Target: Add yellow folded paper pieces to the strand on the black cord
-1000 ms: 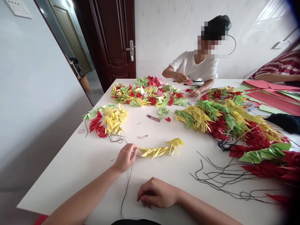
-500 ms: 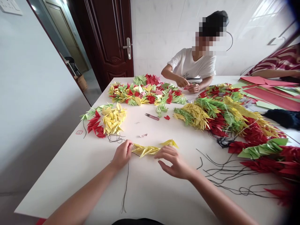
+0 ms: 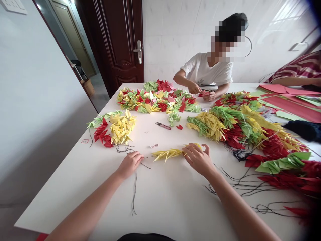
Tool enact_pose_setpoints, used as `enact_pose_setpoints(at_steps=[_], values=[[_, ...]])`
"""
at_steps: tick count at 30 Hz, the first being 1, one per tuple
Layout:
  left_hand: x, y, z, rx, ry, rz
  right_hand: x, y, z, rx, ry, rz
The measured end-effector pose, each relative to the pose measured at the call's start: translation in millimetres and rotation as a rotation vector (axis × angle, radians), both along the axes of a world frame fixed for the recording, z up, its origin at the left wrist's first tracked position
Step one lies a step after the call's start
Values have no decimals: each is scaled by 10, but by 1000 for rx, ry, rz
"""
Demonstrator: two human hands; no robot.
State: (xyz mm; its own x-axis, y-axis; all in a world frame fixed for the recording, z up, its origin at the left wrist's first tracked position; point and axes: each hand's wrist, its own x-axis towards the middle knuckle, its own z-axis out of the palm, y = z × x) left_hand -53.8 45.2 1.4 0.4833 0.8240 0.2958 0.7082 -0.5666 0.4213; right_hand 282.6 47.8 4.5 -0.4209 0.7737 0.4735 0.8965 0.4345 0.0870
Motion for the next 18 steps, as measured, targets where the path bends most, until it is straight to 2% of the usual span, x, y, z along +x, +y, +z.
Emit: enact_pose_setpoints(at_steps=[4,10,14,18], values=[[-13,10,6,34,16,-10,-81,-45,29,44,-8,-106],[5,-10,17,58,-26,63,-397,-213,95,-42,-1,142],[34,-37,36,38,-100,91,-633,-273,-41,45,-19,203],[55,-72,80,-36,-199,87,-695,-292,-149,113,-92,261]])
